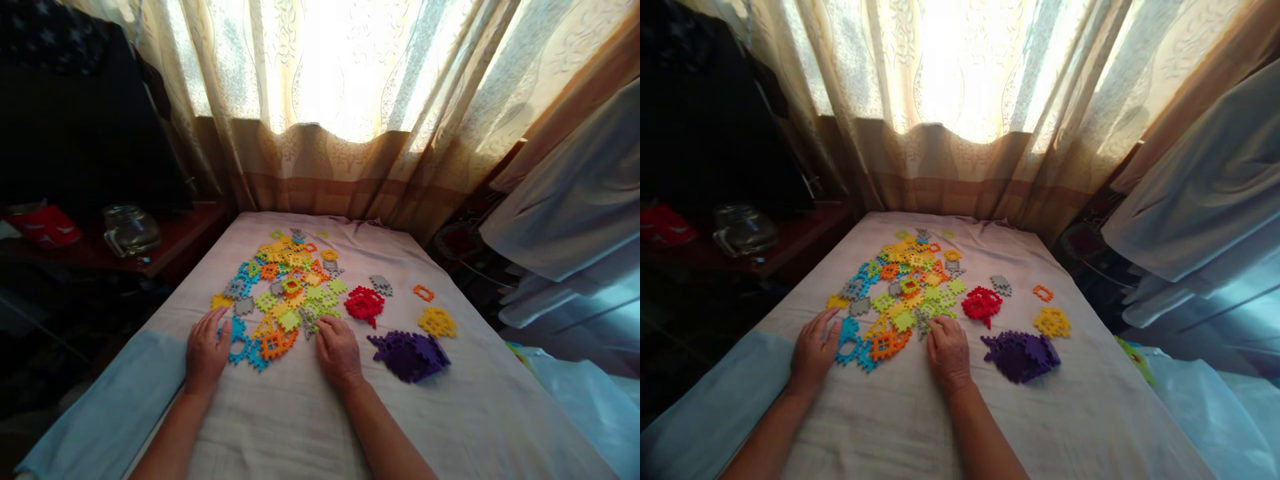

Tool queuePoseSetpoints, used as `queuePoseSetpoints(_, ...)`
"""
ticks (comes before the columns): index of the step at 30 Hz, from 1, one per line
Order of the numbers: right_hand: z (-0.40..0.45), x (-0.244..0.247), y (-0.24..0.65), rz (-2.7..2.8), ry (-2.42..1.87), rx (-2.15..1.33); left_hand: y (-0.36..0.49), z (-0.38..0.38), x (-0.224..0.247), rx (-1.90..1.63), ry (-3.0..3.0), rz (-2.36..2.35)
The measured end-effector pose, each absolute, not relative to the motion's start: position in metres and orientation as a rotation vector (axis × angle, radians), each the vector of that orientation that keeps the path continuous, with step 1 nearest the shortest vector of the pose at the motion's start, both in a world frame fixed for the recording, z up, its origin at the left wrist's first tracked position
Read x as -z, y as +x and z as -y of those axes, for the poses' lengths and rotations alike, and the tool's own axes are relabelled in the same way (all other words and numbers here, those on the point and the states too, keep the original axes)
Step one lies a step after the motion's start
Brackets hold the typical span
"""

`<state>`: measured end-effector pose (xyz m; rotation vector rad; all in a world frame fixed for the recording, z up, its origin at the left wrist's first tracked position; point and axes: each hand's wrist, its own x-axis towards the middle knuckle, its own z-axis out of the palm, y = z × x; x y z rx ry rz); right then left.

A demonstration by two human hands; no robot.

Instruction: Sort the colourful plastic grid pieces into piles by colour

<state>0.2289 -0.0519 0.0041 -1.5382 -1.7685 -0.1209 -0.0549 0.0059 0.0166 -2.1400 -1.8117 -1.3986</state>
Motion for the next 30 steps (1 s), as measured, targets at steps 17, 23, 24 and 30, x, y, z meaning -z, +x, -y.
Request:
queuePoseSetpoints(17,-0.041,-0.080,0.200,2.240,-2.111,-0.163,-0.027,-0.021,-0.003,2.088,-2.154,2.124)
queuePoseSetpoints(23,-0.052,-0.071,0.194,2.125,-2.081,-0.091,-0.025,-0.023,0.002,2.084,-2.179,2.109)
queuePoseSetpoints(24,-0.053,-0.069,0.194,2.098,-2.072,-0.087,-0.025,-0.023,0.002,2.076,-2.182,2.111)
queuePoseSetpoints(30,-0.047,-0.057,0.195,1.948,-1.973,-0.042,-0.026,-0.021,-0.003,2.013,-2.207,2.105)
